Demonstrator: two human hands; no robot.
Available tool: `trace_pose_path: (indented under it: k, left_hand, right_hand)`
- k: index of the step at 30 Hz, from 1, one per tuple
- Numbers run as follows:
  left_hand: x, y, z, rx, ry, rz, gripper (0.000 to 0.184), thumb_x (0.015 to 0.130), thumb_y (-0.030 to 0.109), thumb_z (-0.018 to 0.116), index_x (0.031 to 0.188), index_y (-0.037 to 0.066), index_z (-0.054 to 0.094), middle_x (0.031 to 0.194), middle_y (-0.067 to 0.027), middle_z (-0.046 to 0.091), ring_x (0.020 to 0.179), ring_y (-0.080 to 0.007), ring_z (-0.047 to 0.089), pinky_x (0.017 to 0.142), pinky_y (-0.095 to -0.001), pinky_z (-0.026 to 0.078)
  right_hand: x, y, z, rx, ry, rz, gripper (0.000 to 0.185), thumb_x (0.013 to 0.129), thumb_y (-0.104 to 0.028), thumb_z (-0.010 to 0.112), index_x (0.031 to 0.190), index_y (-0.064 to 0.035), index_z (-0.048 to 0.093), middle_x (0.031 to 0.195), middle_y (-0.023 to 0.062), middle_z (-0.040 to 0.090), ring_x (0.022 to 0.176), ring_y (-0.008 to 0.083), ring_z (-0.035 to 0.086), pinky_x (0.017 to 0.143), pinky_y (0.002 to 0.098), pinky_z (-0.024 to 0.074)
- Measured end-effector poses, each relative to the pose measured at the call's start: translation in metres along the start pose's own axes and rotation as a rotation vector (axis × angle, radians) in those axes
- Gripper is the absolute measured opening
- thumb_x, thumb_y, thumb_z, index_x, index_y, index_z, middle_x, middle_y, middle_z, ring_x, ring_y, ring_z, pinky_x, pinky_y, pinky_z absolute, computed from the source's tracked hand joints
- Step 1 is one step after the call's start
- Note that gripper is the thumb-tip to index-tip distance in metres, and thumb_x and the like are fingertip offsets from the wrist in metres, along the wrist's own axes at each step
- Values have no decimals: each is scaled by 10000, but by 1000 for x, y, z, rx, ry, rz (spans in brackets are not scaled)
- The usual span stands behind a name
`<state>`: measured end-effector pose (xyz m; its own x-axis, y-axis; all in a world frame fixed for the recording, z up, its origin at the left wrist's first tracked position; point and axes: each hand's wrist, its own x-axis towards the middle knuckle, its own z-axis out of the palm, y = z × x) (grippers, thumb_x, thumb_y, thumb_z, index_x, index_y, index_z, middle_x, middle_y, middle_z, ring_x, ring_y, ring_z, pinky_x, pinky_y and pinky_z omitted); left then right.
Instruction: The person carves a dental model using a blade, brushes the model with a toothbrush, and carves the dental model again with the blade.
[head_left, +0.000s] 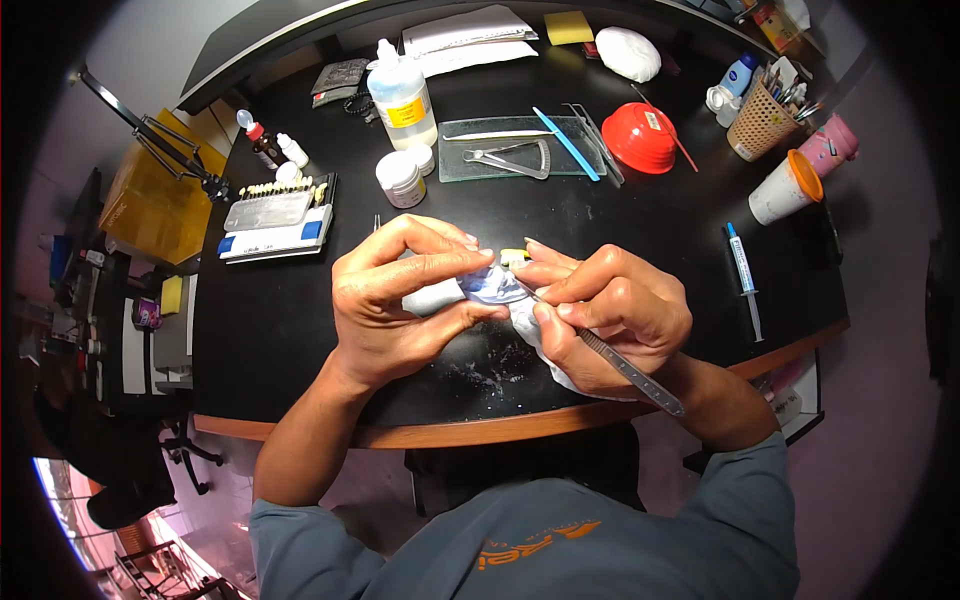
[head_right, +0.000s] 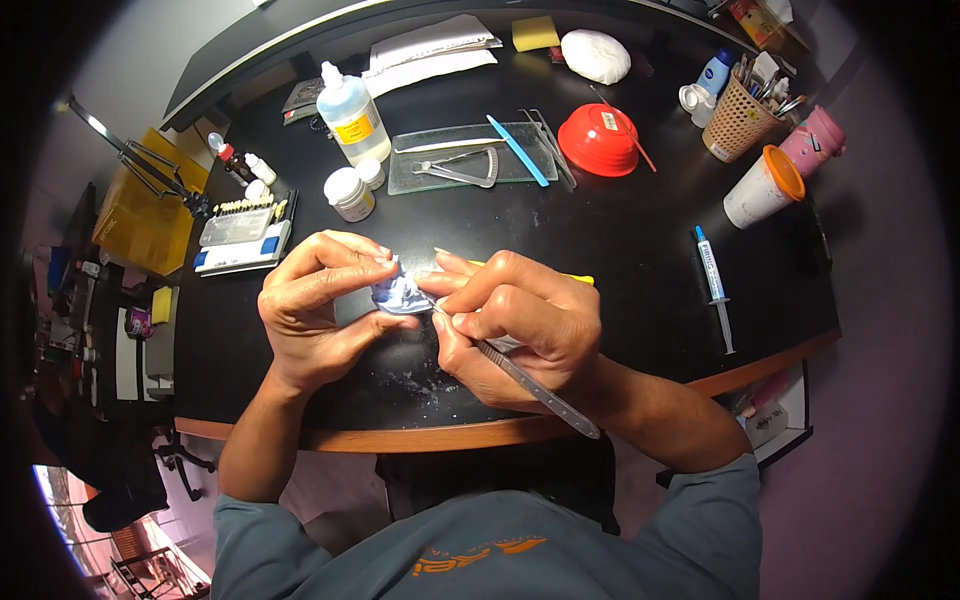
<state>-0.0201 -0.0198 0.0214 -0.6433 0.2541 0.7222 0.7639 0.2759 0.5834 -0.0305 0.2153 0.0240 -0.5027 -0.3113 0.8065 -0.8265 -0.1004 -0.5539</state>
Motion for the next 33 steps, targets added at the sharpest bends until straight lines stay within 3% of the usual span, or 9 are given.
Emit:
trace_pose_path:
  k: [3, 12, 33]
  left_hand:
    - [2, 3, 1, -15, 24, -29, 427, 634, 49, 980, 1031, 26, 826, 900, -89, 720, 930, -232, 734, 829, -352, 612]
    - [-2, -1, -1, -18, -8, -31, 483, 618, 60, 999, 1061, 12, 812, 963, -97, 739, 966, -231, 717, 841, -346, 587]
    - [1, 7, 1, 157, 28, 31, 454, 629, 90, 982, 1050, 40, 820, 904, -84, 711, 903, -233, 733, 767, -346, 609]
  right_hand:
    - [0, 0, 0, 0, -6, 2, 227, 796, 137, 754, 799, -22, 592, 871, 139, 704, 947, 325, 802, 969, 492, 630]
    - [-1, 1, 1, -17, -13, 3, 213, 792, 141, 758, 799, -10, 608, 876, 142, 705, 948, 337, 802, 964, 491, 634]
    - [0, 3, 1, -8, -12, 32, 219, 755, 153, 756, 741, -11, 613, 858, 131, 709, 942, 320, 805, 953, 464, 643]
